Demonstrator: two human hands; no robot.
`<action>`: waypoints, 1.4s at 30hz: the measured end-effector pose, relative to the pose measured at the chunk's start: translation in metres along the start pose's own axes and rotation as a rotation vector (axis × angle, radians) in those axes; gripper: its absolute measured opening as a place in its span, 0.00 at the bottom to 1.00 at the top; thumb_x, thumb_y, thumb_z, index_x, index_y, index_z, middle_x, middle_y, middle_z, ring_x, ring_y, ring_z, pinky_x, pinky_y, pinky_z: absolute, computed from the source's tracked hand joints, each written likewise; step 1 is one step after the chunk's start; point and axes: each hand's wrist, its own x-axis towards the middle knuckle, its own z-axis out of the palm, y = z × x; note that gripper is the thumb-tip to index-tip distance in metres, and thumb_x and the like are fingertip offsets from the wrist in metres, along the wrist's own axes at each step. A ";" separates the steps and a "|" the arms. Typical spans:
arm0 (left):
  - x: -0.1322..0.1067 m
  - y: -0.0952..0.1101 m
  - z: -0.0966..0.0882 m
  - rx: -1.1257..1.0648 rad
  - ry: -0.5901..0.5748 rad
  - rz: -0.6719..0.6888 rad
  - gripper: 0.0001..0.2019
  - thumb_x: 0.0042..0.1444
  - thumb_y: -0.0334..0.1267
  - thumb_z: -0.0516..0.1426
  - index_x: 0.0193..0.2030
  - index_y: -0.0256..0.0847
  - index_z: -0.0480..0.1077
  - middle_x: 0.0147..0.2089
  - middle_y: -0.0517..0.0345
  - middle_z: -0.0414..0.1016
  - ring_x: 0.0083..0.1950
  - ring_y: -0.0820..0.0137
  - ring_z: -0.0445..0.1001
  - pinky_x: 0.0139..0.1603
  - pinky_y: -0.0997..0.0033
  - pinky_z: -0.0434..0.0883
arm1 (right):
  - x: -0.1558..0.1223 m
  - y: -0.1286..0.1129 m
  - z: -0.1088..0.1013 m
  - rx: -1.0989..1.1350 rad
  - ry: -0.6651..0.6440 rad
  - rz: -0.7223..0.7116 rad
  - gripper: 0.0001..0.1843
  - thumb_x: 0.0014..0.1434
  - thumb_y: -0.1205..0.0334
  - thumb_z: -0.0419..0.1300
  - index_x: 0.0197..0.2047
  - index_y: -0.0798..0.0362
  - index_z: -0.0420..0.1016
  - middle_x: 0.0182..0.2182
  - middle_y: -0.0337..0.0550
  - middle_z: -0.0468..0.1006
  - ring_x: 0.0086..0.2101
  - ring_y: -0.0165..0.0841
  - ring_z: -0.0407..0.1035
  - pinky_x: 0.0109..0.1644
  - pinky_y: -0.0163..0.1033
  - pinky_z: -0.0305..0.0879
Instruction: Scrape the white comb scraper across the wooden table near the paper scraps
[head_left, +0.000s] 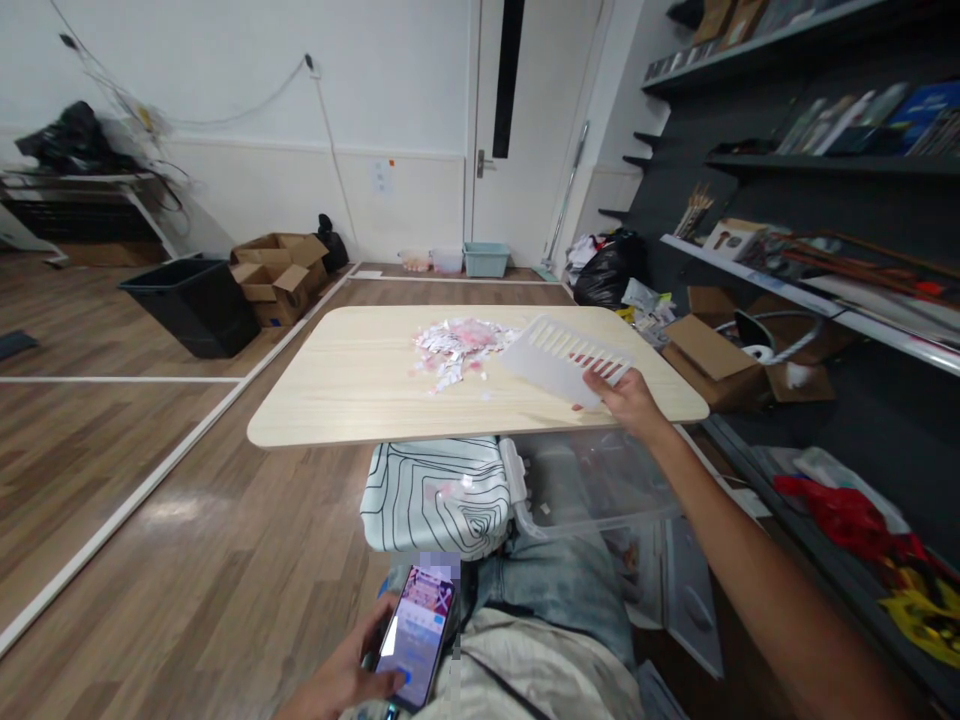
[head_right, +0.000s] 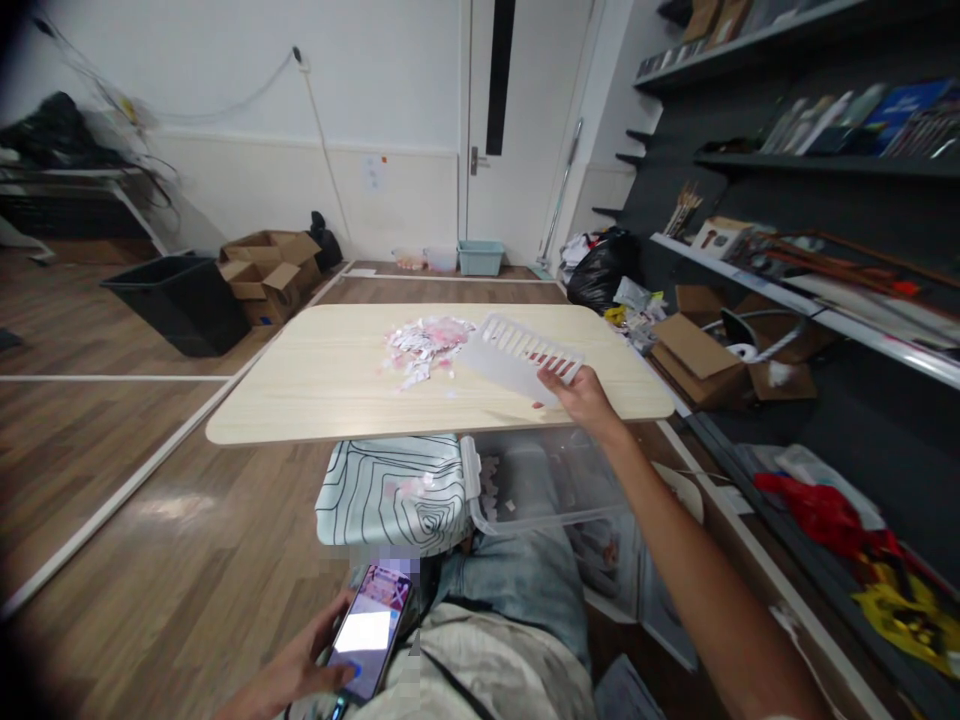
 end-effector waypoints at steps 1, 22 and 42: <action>0.000 -0.001 0.000 -0.006 0.001 -0.002 0.44 0.44 0.55 0.75 0.68 0.51 0.69 0.63 0.46 0.75 0.70 0.38 0.65 0.74 0.41 0.60 | -0.002 -0.003 0.000 -0.045 -0.031 -0.012 0.27 0.50 0.37 0.74 0.40 0.52 0.86 0.37 0.45 0.87 0.33 0.40 0.81 0.29 0.43 0.82; -0.002 -0.003 -0.004 -0.022 0.000 0.014 0.41 0.48 0.48 0.75 0.68 0.45 0.69 0.63 0.45 0.76 0.66 0.44 0.69 0.70 0.48 0.65 | -0.013 -0.013 0.002 -0.452 -0.380 -0.338 0.19 0.67 0.45 0.63 0.46 0.50 0.88 0.45 0.52 0.88 0.47 0.44 0.83 0.54 0.46 0.79; -0.008 0.011 -0.001 -0.163 0.019 -0.043 0.27 0.55 0.44 0.69 0.61 0.45 0.74 0.55 0.52 0.78 0.60 0.50 0.72 0.64 0.53 0.67 | -0.020 -0.012 -0.030 -0.542 -0.304 -0.232 0.27 0.62 0.36 0.64 0.44 0.52 0.87 0.43 0.52 0.87 0.44 0.45 0.82 0.51 0.45 0.79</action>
